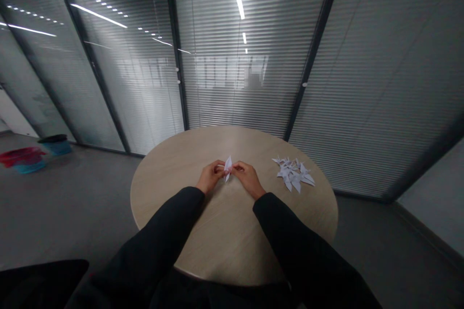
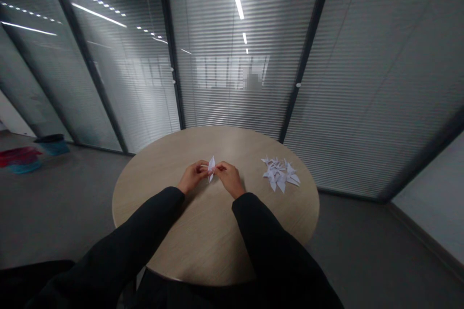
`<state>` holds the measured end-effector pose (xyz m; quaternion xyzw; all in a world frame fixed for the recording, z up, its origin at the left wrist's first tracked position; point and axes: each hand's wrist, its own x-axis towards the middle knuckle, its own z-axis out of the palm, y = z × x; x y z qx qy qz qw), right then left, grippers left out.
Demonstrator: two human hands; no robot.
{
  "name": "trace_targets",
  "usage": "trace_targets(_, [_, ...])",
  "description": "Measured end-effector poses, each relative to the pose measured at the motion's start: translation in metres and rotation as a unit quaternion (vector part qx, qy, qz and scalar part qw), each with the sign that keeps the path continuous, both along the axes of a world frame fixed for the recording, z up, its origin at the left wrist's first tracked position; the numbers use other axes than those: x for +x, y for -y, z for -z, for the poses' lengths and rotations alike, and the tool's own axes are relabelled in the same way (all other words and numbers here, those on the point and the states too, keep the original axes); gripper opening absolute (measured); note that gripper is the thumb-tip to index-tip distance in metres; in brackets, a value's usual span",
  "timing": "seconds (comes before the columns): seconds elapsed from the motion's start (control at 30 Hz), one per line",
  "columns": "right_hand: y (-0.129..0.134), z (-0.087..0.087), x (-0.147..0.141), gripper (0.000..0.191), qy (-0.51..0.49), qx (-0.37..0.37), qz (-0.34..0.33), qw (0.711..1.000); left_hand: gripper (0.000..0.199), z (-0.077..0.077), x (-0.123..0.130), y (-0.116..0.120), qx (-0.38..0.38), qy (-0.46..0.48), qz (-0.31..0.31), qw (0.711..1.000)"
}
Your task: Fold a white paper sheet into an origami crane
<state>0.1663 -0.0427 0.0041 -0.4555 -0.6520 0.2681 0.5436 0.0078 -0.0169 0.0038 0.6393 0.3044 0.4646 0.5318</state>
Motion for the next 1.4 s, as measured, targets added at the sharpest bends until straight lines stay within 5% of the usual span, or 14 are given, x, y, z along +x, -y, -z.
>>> trace_targets(0.4, [-0.007,0.008,0.005,0.028,0.031,0.019,-0.006,0.999,0.063,0.007,-0.002,0.001,0.073,-0.075,0.011,0.994])
trace_targets(1.03, [-0.002,-0.001,0.001,0.037,-0.022,-0.074,-0.006,0.997,0.093,0.006,-0.001,0.003,-0.099,0.021,0.145,0.984])
trace_targets(1.4, [-0.001,-0.007,0.003,0.035,-0.033,-0.065,0.032,0.997,0.074,0.002,0.001,0.01,-0.154,0.035,0.127,0.979])
